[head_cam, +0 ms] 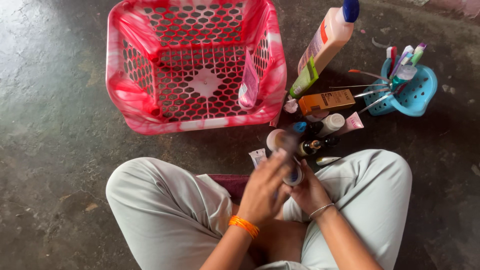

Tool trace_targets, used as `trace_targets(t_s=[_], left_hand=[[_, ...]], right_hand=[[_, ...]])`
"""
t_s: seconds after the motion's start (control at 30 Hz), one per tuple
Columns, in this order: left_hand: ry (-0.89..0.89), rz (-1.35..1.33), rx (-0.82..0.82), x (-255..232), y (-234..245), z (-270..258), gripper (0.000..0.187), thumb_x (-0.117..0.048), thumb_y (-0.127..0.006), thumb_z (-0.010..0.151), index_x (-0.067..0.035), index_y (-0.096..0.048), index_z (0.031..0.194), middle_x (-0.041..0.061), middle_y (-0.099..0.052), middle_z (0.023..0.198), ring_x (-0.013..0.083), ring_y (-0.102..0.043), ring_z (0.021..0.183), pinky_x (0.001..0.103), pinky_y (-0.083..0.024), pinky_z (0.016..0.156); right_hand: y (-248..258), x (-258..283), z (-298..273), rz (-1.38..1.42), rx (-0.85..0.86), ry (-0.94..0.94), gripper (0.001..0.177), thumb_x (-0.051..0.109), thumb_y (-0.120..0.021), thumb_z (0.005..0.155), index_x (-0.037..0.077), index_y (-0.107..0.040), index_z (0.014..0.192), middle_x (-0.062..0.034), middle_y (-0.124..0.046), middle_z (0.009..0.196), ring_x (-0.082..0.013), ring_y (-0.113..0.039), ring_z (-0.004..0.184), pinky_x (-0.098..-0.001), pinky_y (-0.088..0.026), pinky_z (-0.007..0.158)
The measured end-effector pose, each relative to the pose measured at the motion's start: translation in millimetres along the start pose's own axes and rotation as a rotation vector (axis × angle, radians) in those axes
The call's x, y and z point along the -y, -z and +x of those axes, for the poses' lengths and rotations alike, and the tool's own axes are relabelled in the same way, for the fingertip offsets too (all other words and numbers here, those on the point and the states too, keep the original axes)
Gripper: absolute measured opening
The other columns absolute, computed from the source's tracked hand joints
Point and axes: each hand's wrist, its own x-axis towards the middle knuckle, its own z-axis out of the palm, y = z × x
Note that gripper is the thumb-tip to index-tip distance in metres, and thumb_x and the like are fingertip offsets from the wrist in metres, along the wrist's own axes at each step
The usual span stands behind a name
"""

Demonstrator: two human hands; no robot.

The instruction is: The person sits on the floor and wipes a red plastic basket with a dark cloth. They then wipe several small cosmetic items, including tubes and jars, and place them into the basket.

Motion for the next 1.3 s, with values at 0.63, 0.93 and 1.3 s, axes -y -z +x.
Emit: trace_targets(t_s=[0.63, 0.93, 1.3], left_hand=[[0.174, -0.124, -0.076, -9, -2, -5, 0.030, -0.009, -0.061, 0.096, -0.004, -0.069, 0.124, 0.021, -0.064, 0.136, 0.0379, -0.062, 0.124, 0.043, -0.050, 0.104], [0.400, -0.320, -0.271, 9, 2, -2, 0.026, -0.007, -0.061, 0.092, -0.008, -0.071, 0.116, 0.014, -0.076, 0.113, 0.0319, -0.073, 0.087, 0.037, -0.059, 0.081], [0.568, -0.384, -0.129, 5, 11, 5, 0.030, -0.007, -0.064, 0.093, -0.014, -0.071, 0.122, 0.023, -0.072, 0.089, 0.0385, -0.073, 0.081, 0.041, -0.057, 0.069]], right_hand=[[12, -1, 4, -0.227, -0.200, -0.039, 0.052, 0.038, -0.065, 0.094, 0.011, -0.056, 0.137, -0.0004, -0.069, 0.110, -0.0109, -0.066, 0.088, -0.0267, -0.055, 0.072], [13, -4, 6, -0.498, -0.110, 0.052, 0.092, -0.004, -0.081, 0.068, 0.013, -0.046, 0.152, -0.0047, -0.065, 0.114, -0.0136, -0.061, 0.088, -0.0280, -0.053, 0.068], [5, 12, 9, -0.491, -0.170, 0.036, 0.077, 0.000, -0.077, 0.078, 0.008, -0.049, 0.150, -0.0078, -0.067, 0.108, -0.0151, -0.065, 0.084, -0.0301, -0.053, 0.067]])
